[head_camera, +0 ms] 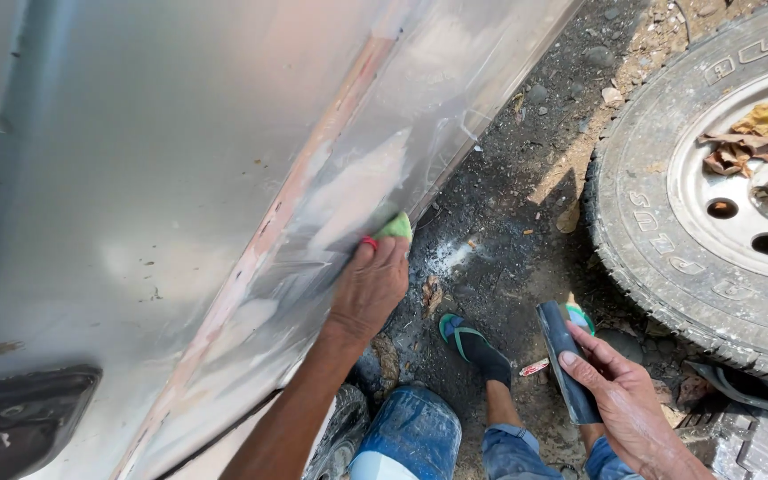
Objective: Sanding the side panel of a silver vehicle using a sanding block and a sponge.
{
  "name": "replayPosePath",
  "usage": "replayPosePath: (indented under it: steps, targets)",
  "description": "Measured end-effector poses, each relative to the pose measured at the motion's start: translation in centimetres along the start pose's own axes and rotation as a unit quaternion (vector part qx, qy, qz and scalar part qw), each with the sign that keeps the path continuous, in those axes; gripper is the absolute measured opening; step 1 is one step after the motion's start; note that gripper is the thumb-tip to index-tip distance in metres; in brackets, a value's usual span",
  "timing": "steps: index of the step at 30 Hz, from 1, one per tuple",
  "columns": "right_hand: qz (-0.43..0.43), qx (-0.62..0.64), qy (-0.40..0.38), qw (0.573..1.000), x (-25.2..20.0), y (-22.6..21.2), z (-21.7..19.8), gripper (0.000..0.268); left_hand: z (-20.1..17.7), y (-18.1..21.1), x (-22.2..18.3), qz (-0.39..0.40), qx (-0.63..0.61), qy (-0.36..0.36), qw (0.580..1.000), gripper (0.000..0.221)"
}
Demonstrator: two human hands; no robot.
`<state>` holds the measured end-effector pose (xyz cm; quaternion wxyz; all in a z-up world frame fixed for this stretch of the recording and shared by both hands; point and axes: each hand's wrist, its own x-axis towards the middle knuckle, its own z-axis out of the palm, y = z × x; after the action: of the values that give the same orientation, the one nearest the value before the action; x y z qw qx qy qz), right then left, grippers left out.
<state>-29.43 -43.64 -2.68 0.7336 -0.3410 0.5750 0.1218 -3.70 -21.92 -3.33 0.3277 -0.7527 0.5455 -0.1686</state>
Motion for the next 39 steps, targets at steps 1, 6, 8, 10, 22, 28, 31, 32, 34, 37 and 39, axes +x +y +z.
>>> replayPosePath:
  steps: [1,6,8,10,22,28,31,32,34,37,39]
  targets:
    - [-0.001,0.009,-0.001,1.0,-0.3,-0.3,0.2,0.053,1.3,1.4,0.0,0.016,-0.053,-0.039,0.998,0.017]
    - [-0.039,0.105,-0.04,0.993,0.9,-0.3,0.7,0.058,-4.0,11.2,0.7,-0.302,-0.589,-0.024,0.749,0.019]
    - [-0.037,0.187,-0.06,0.98,1.3,-0.6,1.4,0.06,-8.9,13.6,0.9,-0.385,-0.685,-0.029,0.617,0.032]
    - [-0.084,0.251,-0.115,0.957,2.5,-0.1,1.7,0.055,-13.8,15.3,1.0,-0.446,-0.808,0.009,0.384,0.041]
    - [0.038,0.233,-0.169,0.957,2.4,1.8,3.5,0.052,-15.7,-2.0,-1.0,0.066,-0.298,-0.029,0.952,0.076]
    - [0.051,0.239,-0.189,0.951,1.8,3.4,3.2,0.051,-10.3,-11.9,6.2,0.075,0.163,-0.011,0.984,0.065]
    - [0.048,0.242,-0.191,0.95,2.8,5.0,2.0,0.055,-9.6,-9.9,5.5,0.086,0.194,-0.079,0.974,0.055]
    - [0.048,0.245,-0.19,0.949,2.7,4.8,1.8,0.055,-10.1,-9.9,4.7,0.089,0.195,-0.078,0.974,0.055]
    - [0.059,0.24,-0.181,0.952,2.4,4.6,1.3,0.055,-11.3,-10.1,2.7,0.105,0.241,-0.126,0.957,0.065]
    - [0.053,0.248,-0.173,0.952,2.9,5.1,0.7,0.051,-11.8,-10.3,-0.7,0.15,0.193,-0.182,0.952,0.061]
    - [0.055,0.254,-0.164,0.952,2.7,5.1,0.8,0.051,-12.5,-10.3,-2.3,0.17,0.195,-0.199,0.945,0.064]
